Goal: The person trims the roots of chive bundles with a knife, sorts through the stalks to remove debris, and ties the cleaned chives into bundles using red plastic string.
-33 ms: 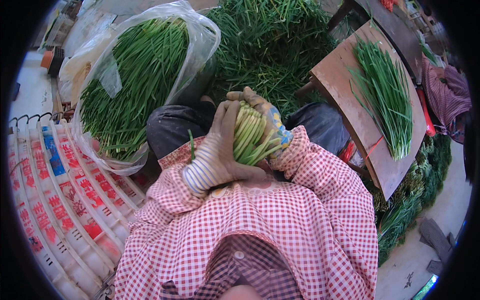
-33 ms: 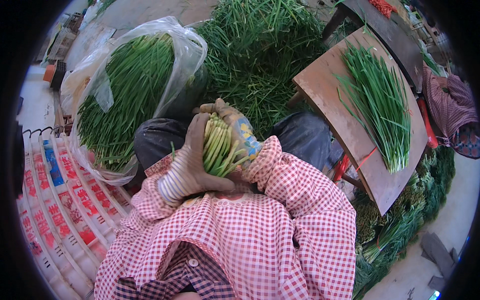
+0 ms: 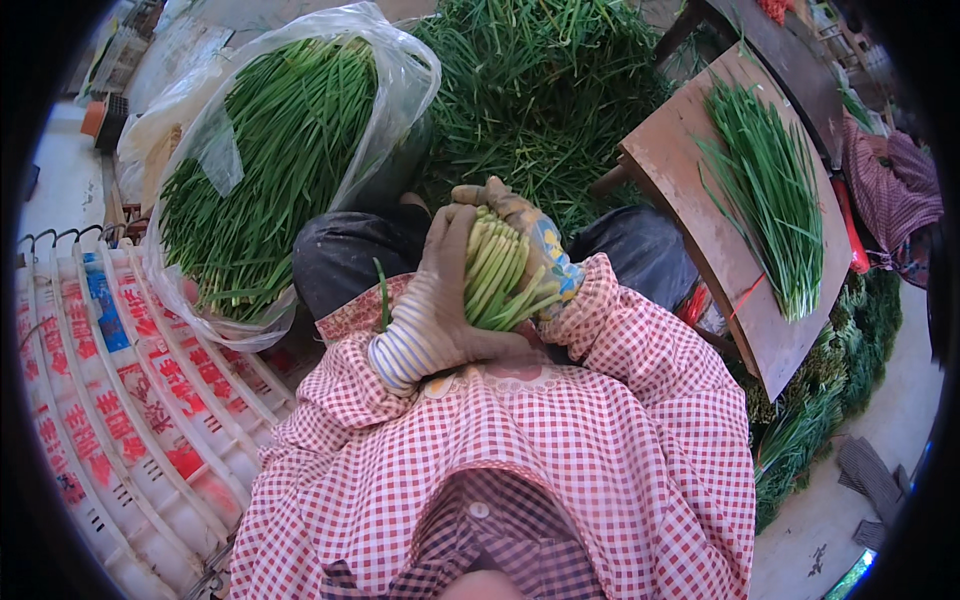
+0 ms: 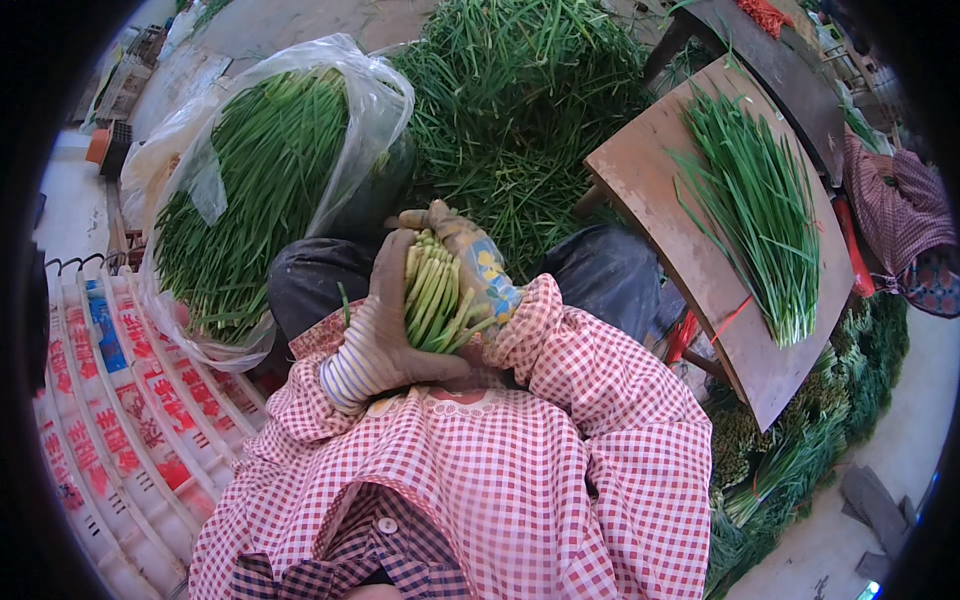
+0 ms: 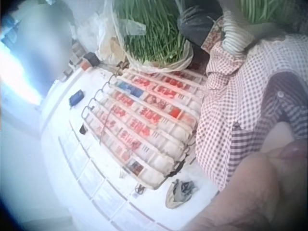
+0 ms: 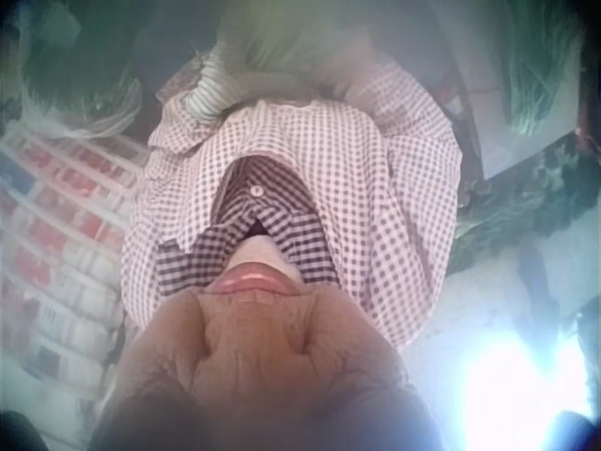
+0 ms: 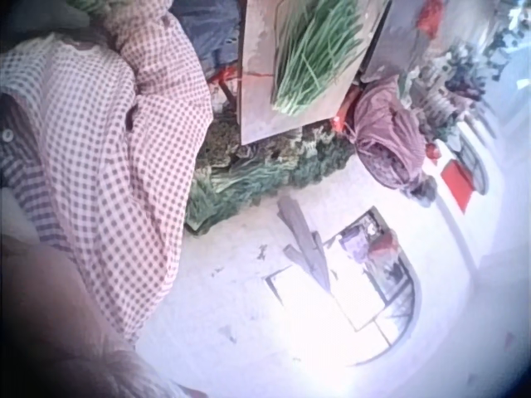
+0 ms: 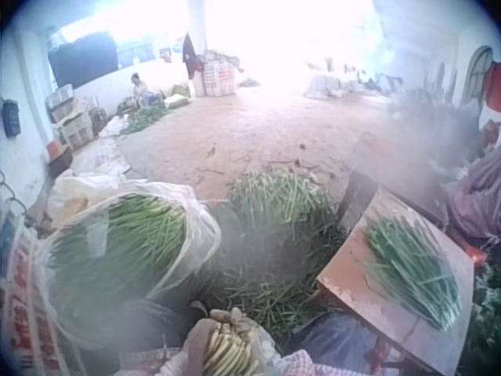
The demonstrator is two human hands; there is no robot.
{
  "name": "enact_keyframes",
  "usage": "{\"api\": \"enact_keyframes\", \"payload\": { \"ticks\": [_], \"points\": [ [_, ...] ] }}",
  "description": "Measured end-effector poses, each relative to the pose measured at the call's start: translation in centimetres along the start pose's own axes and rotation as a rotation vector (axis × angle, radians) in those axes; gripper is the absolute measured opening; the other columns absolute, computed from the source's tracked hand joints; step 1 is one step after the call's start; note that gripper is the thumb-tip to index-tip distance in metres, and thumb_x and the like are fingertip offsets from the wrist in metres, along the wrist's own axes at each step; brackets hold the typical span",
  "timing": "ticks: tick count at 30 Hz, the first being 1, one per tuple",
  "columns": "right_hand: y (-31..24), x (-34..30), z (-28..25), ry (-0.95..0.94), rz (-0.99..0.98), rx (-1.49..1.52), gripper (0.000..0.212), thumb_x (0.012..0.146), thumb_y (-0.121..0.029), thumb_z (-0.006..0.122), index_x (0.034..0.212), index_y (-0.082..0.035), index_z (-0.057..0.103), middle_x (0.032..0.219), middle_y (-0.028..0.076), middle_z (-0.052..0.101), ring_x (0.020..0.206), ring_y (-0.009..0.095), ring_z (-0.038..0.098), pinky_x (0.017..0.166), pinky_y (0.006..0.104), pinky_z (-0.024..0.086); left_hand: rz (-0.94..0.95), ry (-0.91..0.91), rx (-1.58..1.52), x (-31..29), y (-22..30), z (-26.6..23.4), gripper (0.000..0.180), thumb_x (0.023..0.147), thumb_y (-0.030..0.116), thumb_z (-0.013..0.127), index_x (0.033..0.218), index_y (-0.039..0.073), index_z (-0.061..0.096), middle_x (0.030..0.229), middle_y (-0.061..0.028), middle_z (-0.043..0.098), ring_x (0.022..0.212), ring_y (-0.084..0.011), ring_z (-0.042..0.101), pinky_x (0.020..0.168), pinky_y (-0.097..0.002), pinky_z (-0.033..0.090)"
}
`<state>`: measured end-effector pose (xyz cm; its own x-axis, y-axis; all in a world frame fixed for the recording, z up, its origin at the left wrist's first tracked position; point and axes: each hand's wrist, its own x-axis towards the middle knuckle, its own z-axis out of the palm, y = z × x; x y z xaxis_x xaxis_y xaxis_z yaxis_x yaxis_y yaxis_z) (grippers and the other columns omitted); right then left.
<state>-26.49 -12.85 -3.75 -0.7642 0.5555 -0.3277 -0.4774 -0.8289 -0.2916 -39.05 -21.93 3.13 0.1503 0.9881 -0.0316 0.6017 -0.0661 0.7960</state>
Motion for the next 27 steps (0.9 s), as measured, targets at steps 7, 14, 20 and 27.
{"api": "enact_keyframes", "payload": {
  "ticks": [7, 14, 20, 27],
  "points": [
    [0.1, -0.8, 1.9, 0.135, -0.080, -0.250, 0.049, 0.098, -0.041, 0.045, 0.122, 0.001, 0.053, 0.104, 0.014, 0.065, 0.088, 0.023, 0.065, 0.081, 0.0382, 0.054, -0.353, -0.251, -1.051, -3.1, -5.2, -0.5, 0.131, 0.050, 0.021, 0.092, 0.149, 0.004, 0.007, 0.143, -0.0163, 0.038, 0.134, -0.0241, 0.034, 0.108, -0.0371, 0.031],
    [-13.4, 5.2, -5.0, 0.316, -0.612, -1.463, 0.051, 0.091, -0.042, 0.060, 0.122, -0.003, 0.056, 0.101, 0.015, 0.067, 0.097, 0.026, 0.064, 0.092, 0.0356, 0.049, -0.580, -0.317, -0.735, -4.3, -5.6, 1.7, 0.110, 0.060, 0.022, 0.087, 0.144, 0.001, 0.020, 0.134, -0.0100, 0.050, 0.121, -0.0172, 0.048, 0.104, -0.0311, 0.037],
    [-8.3, 4.6, 7.4, -0.389, 0.473, -2.049, 0.077, 0.080, -0.054, 0.065, 0.137, -0.007, 0.044, 0.140, 0.018, 0.044, 0.131, 0.032, 0.040, 0.109, 0.0406, 0.033, -0.649, -0.387, -0.845, -3.1, -5.8, 2.0, 0.112, 0.054, 0.021, 0.091, 0.141, 0.002, 0.024, 0.134, -0.0098, 0.049, 0.121, -0.0184, 0.047, 0.105, -0.0331, 0.037],
    [-4.3, 5.1, 6.6, -0.545, 0.722, -1.707, 0.029, 0.087, -0.024, 0.062, 0.111, -0.007, 0.064, 0.095, 0.006, 0.068, 0.088, 0.015, 0.063, 0.078, 0.0285, 0.049, -0.678, -0.385, -0.859, -5.3, -10.7, 5.5, 0.100, 0.055, 0.024, 0.091, 0.134, 0.000, 0.034, 0.127, -0.0090, 0.054, 0.116, -0.0178, 0.051, 0.104, -0.0313, 0.038]
  ]
}}
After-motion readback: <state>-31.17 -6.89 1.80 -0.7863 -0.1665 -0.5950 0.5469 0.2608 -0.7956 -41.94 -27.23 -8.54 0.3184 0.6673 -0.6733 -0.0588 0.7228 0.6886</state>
